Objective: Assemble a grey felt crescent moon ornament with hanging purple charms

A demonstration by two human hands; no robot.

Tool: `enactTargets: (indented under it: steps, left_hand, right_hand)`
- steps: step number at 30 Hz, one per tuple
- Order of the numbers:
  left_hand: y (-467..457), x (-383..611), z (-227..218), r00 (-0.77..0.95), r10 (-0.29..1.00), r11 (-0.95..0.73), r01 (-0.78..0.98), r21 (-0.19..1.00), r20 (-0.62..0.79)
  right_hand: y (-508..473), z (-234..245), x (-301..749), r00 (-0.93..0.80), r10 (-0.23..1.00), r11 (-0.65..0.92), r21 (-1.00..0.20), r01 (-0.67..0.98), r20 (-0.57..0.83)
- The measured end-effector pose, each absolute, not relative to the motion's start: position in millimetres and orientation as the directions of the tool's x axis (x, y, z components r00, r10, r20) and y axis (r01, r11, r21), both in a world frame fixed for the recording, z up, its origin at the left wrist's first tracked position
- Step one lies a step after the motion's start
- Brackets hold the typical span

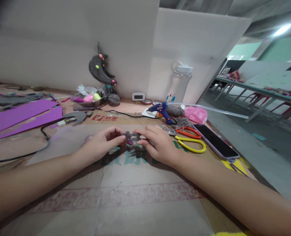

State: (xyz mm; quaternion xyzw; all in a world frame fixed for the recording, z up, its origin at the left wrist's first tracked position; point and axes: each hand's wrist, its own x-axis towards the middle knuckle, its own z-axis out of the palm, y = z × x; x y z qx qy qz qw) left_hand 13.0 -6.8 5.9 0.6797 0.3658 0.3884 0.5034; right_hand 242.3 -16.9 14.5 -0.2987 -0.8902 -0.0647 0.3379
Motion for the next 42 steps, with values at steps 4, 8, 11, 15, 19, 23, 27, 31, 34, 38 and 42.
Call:
enactTargets:
  steps: [4,8,11,15,19,23,27,31,34,38,42]
  left_hand:
    - [-2.8,10.8,5.2,0.428,0.896,-0.162,0.075,0.984,0.114]
    - [-1.9,9.9,7.9,0.413,0.907,-0.135,0.093,0.986,0.085]
    - [-1.6,10.4,9.1,0.414,0.908,-0.114,0.098,0.989,0.064]
    - [-0.8,9.9,6.9,0.423,0.904,-0.108,0.094,0.99,0.058]
    - [-0.8,9.2,5.8,0.423,0.905,-0.093,0.094,0.991,0.045]
    - [-1.0,10.0,7.8,0.443,0.896,-0.086,0.104,0.991,0.031]
    - [-0.9,10.8,8.3,0.458,0.889,-0.088,0.107,0.99,0.029]
    - [-1.0,10.3,7.2,0.459,0.888,-0.086,0.09,0.992,0.035]
    - [-1.1,10.1,6.9,0.456,0.889,-0.085,0.084,0.993,0.037]
    - [-1.5,10.6,7.8,0.451,0.892,-0.062,0.074,0.995,0.022]
    - [-1.6,10.9,8.5,0.439,0.898,-0.052,0.042,0.998,0.028]
  right_hand:
    - [-17.0,14.2,241.7,-0.62,0.463,0.817,-0.035,0.575,0.633]
    - [-15.2,13.2,240.8,-0.639,0.453,0.81,0.012,0.586,0.622]
    - [-14.0,12.7,240.4,-0.647,0.441,0.798,0.059,0.6,0.622]
    - [-14.2,12.6,240.5,-0.657,0.417,0.788,0.109,0.605,0.628]
    - [-14.9,12.6,240.7,-0.656,0.42,0.783,0.116,0.611,0.627]
    - [-14.1,12.1,239.8,-0.658,0.415,0.787,0.115,0.606,0.629]
    - [-13.0,11.9,238.9,-0.659,0.414,0.785,0.12,0.608,0.627]
    - [-12.6,12.1,238.8,-0.666,0.401,0.792,0.127,0.597,0.629]
    - [-13.1,12.5,238.9,-0.667,0.398,0.799,0.119,0.589,0.63]
    - [-14.5,13.1,239.8,-0.637,0.431,0.796,0.064,0.602,0.639]
    - [-14.4,12.9,241.1,-0.594,0.482,0.775,0.002,0.632,0.644]
